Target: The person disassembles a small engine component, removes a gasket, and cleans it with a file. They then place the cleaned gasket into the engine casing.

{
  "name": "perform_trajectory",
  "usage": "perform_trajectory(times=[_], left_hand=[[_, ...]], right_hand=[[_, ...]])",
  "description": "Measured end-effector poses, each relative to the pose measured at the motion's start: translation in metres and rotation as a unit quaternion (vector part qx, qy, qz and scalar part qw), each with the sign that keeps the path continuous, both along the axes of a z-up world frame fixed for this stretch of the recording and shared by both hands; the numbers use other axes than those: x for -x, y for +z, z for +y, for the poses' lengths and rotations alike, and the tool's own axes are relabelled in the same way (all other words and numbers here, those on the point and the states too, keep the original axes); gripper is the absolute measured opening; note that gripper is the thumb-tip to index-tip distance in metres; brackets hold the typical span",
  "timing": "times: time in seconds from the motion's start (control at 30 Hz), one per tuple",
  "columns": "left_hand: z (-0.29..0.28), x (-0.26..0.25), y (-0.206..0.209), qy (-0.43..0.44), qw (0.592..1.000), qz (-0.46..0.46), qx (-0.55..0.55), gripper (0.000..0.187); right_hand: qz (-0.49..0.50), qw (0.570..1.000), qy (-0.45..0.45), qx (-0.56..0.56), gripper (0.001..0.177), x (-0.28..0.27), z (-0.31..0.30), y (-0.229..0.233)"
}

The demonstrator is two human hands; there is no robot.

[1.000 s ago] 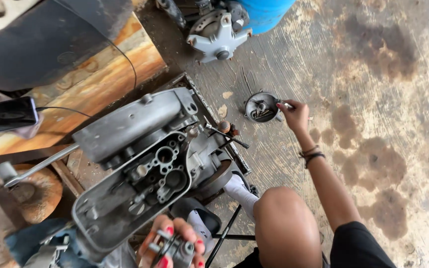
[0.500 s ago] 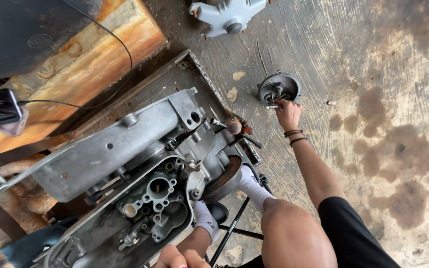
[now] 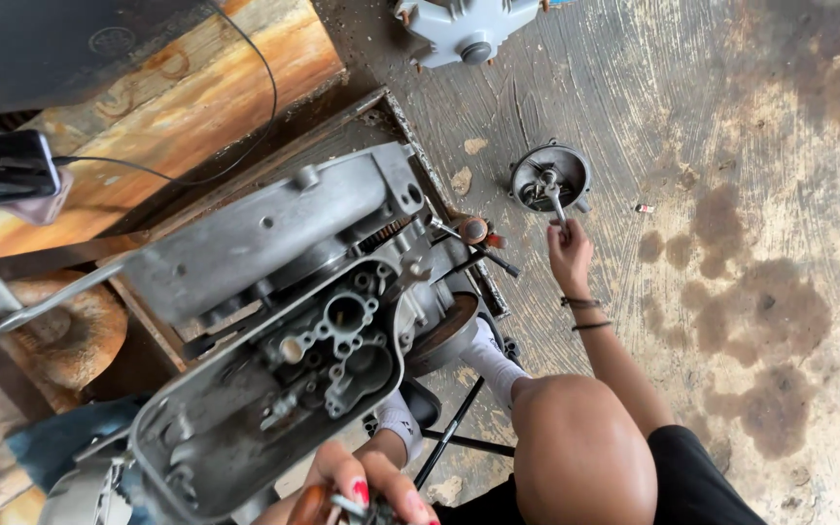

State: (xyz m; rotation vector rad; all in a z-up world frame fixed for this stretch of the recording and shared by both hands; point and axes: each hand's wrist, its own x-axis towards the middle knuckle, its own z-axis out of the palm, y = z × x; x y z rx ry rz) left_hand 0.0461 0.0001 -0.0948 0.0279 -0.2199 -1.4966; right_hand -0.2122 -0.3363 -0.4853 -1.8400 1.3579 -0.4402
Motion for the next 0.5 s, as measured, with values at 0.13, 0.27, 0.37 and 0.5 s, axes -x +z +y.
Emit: perform_trajectory(times=[0.13, 0.27, 0.37, 0.5], left_hand=[[0.008, 0.014, -0.001, 0.066, 0.995, 0.078, 0.015, 0.032], [0.016, 0.015, 0.007, 0.075, 0.995, 0.055, -0.034, 0.031], [0.007, 0.033, 0.058, 0.204, 0.968, -0.015, -0.144, 0.032], [0.005, 0.037, 0.091, 0.336, 0.877, -0.156, -0.306, 0.032]], right_hand=[[-0.067, 0.997, -0.018, 0.032, 0.018, 0.010, 0.025, 0.035], [-0.340, 0.917, -0.088, -0.186, 0.022, -0.016, 0.054, 0.147], [-0.421, 0.867, -0.052, -0.260, 0.035, -0.022, 0.072, 0.199], [-0.266, 0.955, 0.053, -0.120, 0.024, -0.022, 0.086, 0.217]])
